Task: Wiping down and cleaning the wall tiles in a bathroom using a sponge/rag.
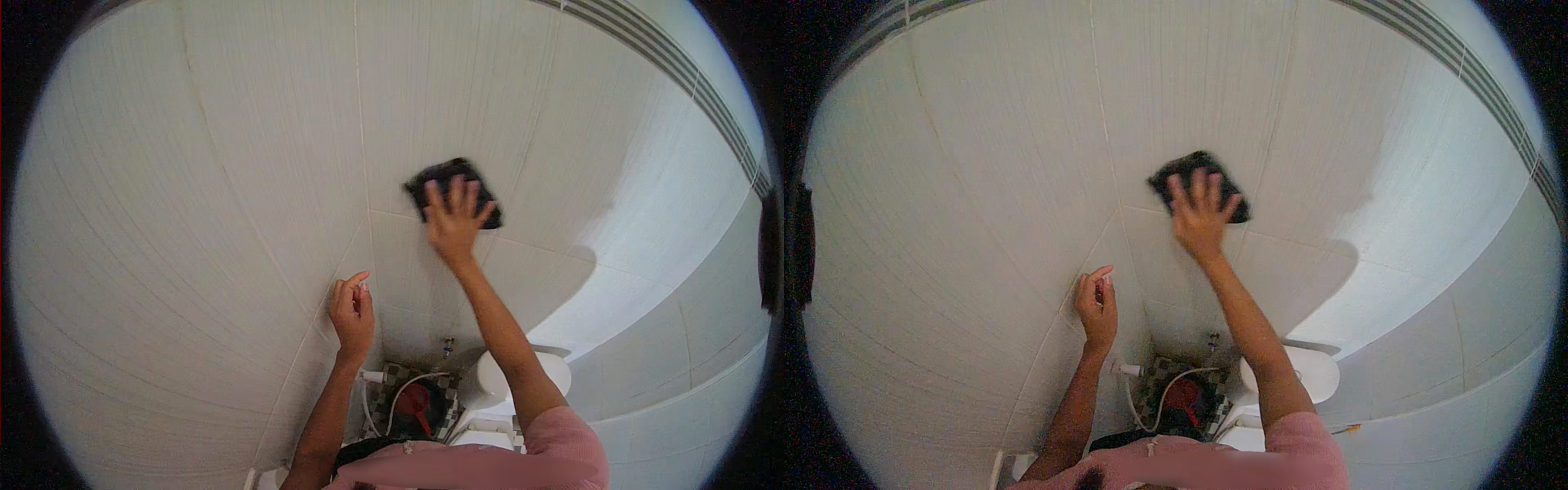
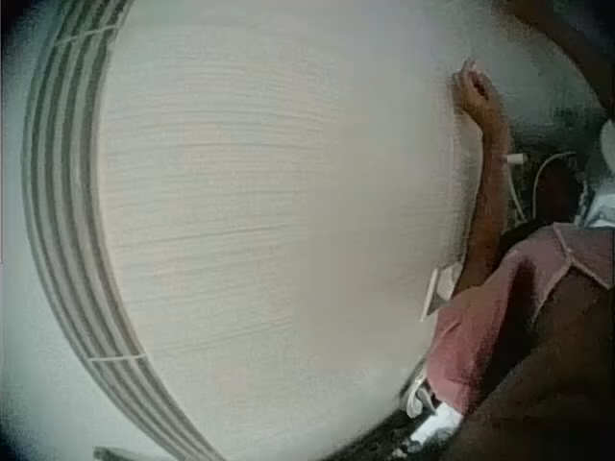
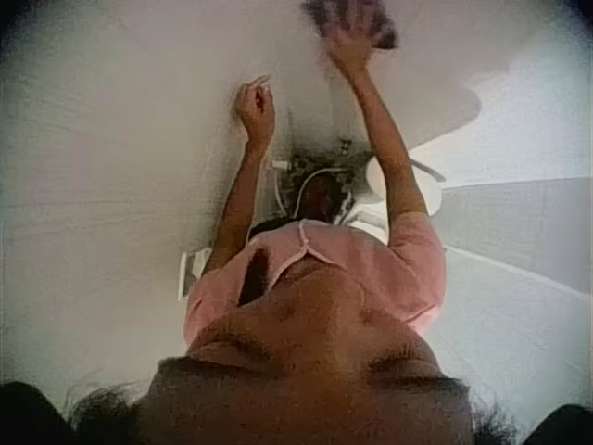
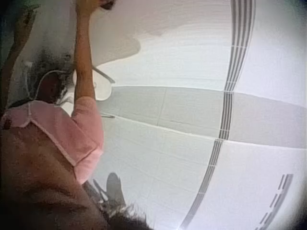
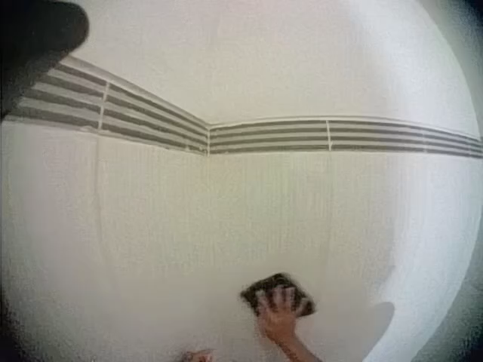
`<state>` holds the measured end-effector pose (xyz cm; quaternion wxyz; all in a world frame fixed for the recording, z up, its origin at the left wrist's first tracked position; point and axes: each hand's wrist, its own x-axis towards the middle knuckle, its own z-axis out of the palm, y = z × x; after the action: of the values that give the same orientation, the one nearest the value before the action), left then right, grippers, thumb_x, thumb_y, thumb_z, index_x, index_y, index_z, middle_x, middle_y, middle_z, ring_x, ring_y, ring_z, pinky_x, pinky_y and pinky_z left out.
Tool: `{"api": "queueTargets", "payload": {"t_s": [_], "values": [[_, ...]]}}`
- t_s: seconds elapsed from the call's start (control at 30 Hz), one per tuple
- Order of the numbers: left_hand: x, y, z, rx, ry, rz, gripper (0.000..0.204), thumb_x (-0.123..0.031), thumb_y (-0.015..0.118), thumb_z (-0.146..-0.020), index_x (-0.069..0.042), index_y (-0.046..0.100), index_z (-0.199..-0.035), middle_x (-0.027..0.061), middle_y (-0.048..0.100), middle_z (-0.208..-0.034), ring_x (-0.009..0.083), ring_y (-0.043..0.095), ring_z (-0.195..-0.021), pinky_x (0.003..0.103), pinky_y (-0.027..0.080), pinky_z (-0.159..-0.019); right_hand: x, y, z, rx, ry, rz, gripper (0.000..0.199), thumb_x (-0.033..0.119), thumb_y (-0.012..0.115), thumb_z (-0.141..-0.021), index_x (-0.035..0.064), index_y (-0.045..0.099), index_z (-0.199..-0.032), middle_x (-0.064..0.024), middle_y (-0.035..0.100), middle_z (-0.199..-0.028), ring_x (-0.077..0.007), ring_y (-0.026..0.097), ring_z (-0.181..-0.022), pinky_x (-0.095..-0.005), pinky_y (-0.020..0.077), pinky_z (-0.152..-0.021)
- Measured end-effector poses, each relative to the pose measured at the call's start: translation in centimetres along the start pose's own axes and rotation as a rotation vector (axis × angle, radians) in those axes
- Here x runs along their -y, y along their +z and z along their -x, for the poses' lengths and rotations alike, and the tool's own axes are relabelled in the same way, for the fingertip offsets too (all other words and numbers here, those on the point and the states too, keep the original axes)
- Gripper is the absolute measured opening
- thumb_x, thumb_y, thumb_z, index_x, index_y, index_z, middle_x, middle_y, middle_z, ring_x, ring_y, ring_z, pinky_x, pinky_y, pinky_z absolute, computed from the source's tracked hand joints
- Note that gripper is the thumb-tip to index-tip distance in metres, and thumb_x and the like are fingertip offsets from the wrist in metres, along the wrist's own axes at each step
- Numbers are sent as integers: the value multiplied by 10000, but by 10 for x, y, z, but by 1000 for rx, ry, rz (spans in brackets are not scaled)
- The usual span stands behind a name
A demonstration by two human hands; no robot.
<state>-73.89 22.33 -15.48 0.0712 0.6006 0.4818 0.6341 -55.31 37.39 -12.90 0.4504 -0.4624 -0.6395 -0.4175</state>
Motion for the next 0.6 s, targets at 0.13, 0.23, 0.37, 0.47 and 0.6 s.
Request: {"api": "queueTargets", "payload": {"t_s": [0.13, 0.23, 0.37, 0.47, 0.6], "values": [[-1, 1, -2, 7, -11, -69, 181, -17, 538, -859, -27, 615, -1022, 31, 439, -726, 101, 415, -583, 240, 361, -507, 45, 34, 49, 192, -177, -22, 554, 245, 512, -853, 250, 362, -1387, -31, 289, -1463, -222, 188, -1378, -579, -59, -1057], [1, 5, 1, -3, -32, -51, 188, -25, 528, -870, -40, 615, -1035, 9, 432, -728, 87, 394, -587, 230, 345, -514, 53, 47, 113, 317, -332, 10, 540, 205, 475, -862, 221, 357, -1389, -3, 252, -1480, -175, 186, -1378, -524, -25, -1087], [3, 14, 5, 42, -61, -31, 186, -17, 533, -863, -40, 614, -1029, 2, 423, -734, 76, 386, -595, 221, 345, -519, 42, 55, 193, 619, -693, 14, 497, 186, 448, -873, 173, 388, -1366, 6, 210, -1495, -150, 184, -1374, -473, 8, -1110], [-3, 32, 8, 94, -61, 4, 184, -12, 532, -861, -42, 612, -1024, -1, 417, -738, 74, 380, -599, 218, 345, -522, 6, 34, 219, 804, -840, 56, 506, 195, 450, -861, 169, 387, -1362, 16, 170, -1506, -140, 152, -1382, -419, 18, -1124], [-7, 57, 12, 85, -127, 66, 178, -17, 529, -865, -51, 613, -1019, -1, 430, -752, 75, 396, -623, 214, 352, -528, -69, -2, 202, 728, -671, -50, 578, 188, 462, -846, 170, 309, -1403, 12, 163, -1508, -152, 103, -1393, -418, 28, -1124]]}}
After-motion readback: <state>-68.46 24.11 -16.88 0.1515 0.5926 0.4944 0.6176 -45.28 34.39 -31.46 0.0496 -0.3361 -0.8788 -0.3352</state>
